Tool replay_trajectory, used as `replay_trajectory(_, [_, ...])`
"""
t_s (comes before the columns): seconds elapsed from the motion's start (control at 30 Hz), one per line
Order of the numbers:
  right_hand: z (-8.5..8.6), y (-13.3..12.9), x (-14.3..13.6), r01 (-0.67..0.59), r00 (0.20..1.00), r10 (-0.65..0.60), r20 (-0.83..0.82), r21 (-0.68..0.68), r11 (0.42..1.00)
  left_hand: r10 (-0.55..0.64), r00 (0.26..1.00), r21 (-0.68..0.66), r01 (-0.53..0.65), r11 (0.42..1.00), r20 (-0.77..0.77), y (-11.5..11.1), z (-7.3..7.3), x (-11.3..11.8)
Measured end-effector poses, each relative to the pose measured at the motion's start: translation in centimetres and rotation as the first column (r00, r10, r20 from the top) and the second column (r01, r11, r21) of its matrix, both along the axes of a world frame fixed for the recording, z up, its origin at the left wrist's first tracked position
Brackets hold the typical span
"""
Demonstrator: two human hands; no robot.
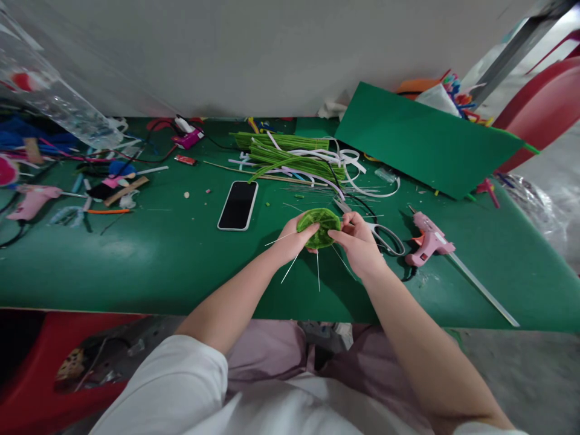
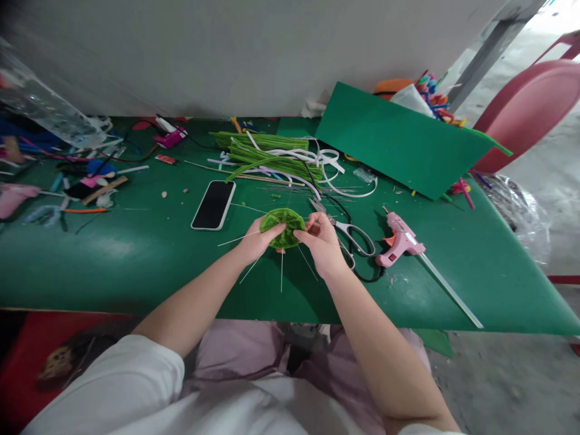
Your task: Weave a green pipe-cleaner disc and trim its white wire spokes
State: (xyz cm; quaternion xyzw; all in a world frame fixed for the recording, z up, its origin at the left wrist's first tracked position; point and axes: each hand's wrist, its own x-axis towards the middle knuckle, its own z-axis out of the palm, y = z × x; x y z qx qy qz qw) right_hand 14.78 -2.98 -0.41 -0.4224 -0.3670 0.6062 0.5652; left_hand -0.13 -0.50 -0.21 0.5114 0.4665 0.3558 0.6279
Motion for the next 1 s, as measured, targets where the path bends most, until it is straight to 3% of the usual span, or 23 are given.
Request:
replay_trajectory(0.37, [-0.1,-0.1,-0.2,0.004,0.998,-0.006,0.064,0.037,0.999,-0.013,1.000,0.006,0.012,1.000,0.018,0.0,0.3,0.1])
replay_trajectory(0.53, [1.3,0.3,2.8,-0.263,0.957,0.244,0.159,0.113,0.958,0.108,0.994,-0.079,-0.105,0.991,0.028,0.7,0.6,-0.7])
replay_trajectory(0.6, [2.2,0.4,4.5,-0.280,0.953,0.265,0.148,0.093,0.956,0.119,0.992,-0.136,-0.114,0.984,0.032,0.9,0.7,-1.0])
replay_trajectory(0.73, [3.0,0.2,5.5,-0.218,0.960,0.200,0.197,0.078,0.973,0.030,0.999,-0.209,-0.025,0.978,0.017,0.6,0.4,-0.9])
replay_trajectory(0.9, [2.2,0.1,3.9,-0.320,0.907,0.272,0.322,0.105,0.942,-0.249,0.968,-0.181,0.251,0.951,0.034,0.2,-0.2,-0.4])
replay_trajectory(1.0, [1.6,0.2,3.4,-0.374,0.885,0.320,0.338,0.108,0.921,-0.306,0.952,-0.170,0.303,0.938,0.012,0.0,-0.1,-0.3])
